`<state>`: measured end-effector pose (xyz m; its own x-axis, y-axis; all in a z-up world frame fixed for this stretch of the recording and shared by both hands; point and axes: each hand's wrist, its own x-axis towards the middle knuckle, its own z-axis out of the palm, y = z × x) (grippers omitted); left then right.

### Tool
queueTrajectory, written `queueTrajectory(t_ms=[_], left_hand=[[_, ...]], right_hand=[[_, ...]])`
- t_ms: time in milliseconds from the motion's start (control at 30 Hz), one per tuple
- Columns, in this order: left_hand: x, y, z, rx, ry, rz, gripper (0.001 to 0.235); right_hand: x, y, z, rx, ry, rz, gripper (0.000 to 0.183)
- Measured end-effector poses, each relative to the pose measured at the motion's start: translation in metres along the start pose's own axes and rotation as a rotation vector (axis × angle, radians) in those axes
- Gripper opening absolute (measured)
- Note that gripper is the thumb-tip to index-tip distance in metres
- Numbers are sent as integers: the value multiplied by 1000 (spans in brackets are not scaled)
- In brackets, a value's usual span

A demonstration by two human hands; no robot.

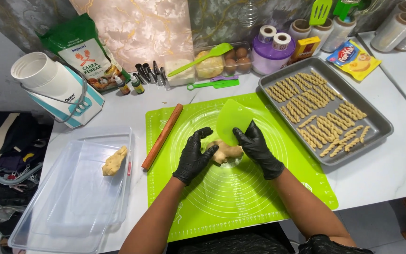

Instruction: The person is manually rolling out small pieces of dough into thin cylinders and twisting them into decorative shapes before placing them on a baking tray.

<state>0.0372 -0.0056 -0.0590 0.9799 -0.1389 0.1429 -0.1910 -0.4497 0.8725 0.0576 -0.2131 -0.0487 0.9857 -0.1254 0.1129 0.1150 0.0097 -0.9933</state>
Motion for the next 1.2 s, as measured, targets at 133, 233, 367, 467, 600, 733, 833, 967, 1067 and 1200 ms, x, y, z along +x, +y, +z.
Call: queueTrajectory(t_ms=[133,233,367,467,600,733,833,967,1067,1200], left_hand=[[-5,-19,5,169,-142,88,97],[-8,-10,2,215,-241,106,82],[-6,-13,7,168,-194,88,86],[-1,-23,16,141,-182,99,86],[-4,-15,5,140,-200,125,86],[-6,-14,-6,166,-228,112,85],[-5,-20,-1,156,-234,111,79],[-1,-28,1,170,-240,101,79],[-2,-24,-1,168,-242,93,78],[-3,-21,-1,174,-240,68,76]], right_hand=[[-8,-20,-20,-441,-135,-40,79],[-22,-21,-11,-995,-54,-254,75],[-37,-34,10,-1280,-213,-366,75],[-39,-37,25,-1349,-263,-407,71],[-30,-15,25,-1398,-341,-372,67],[-19,-55,35,-1340,-556,-98,81],[-7,-31,30,-1281,-602,-1,82],[-24,-83,60,-1197,-558,197,73],[-13,-39,52,-1197,-593,168,73],[1,-1,43,-1274,-675,14,84]])
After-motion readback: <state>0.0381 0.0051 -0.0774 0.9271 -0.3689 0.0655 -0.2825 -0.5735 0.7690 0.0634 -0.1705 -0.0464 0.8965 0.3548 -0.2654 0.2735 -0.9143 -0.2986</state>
